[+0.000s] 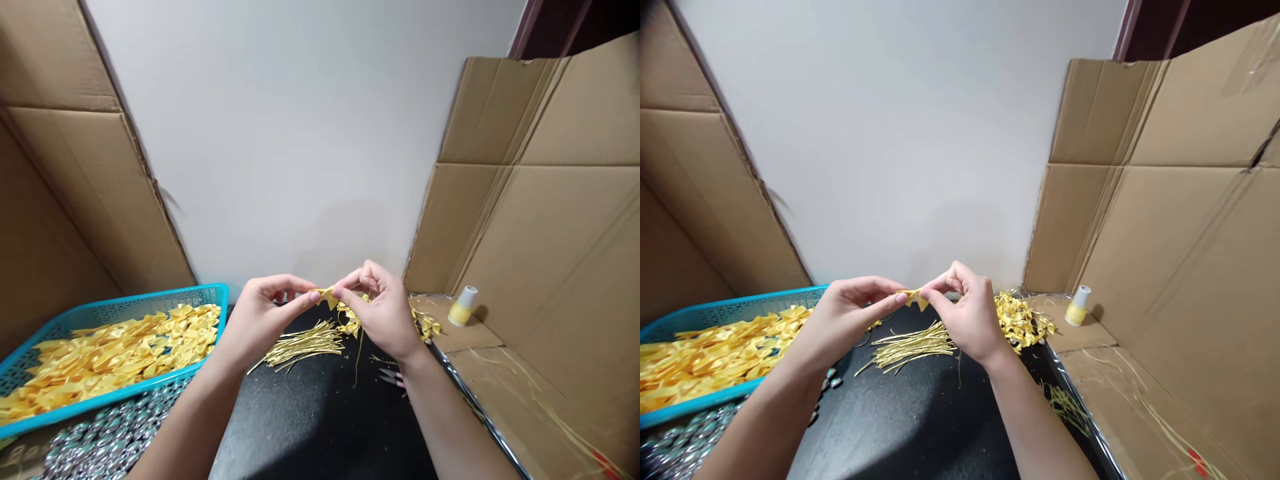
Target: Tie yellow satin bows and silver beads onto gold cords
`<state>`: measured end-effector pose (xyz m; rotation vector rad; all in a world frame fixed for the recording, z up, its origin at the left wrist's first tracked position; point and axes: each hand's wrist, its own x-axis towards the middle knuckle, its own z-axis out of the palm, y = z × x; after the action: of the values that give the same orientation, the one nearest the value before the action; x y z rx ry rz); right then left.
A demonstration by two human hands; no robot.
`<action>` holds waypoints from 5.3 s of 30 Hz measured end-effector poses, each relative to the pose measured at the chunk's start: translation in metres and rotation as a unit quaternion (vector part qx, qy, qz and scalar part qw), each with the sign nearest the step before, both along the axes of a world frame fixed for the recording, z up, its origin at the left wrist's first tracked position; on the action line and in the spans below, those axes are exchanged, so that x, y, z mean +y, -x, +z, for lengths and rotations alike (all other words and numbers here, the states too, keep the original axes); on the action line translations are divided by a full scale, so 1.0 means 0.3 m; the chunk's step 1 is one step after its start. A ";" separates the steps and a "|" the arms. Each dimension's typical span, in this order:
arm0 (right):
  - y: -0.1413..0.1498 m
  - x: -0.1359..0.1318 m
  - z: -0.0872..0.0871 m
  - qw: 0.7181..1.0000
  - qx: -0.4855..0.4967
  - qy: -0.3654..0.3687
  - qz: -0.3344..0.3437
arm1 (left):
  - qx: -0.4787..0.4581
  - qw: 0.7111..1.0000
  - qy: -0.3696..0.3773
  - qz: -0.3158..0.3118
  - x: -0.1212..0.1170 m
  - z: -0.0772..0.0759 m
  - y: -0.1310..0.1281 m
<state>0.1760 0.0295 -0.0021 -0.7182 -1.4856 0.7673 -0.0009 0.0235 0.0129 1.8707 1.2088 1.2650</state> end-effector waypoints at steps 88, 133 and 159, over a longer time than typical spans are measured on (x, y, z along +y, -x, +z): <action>0.028 -0.020 -0.017 0.993 0.045 -0.099 -0.048 | -0.048 0.998 -0.007 -0.050 -0.044 0.006 -0.033; 0.043 -0.006 -0.019 0.993 0.113 -0.039 -0.017 | -0.253 0.965 -0.049 0.045 0.009 -0.074 -0.094; 0.006 -0.007 0.003 0.997 0.061 -0.036 -0.003 | -0.171 0.984 -0.047 0.032 0.008 -0.051 -0.061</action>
<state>0.1741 0.0272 -0.0012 -0.6105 -1.3932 0.7371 0.0174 0.0259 -0.0024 1.6004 1.0451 1.6252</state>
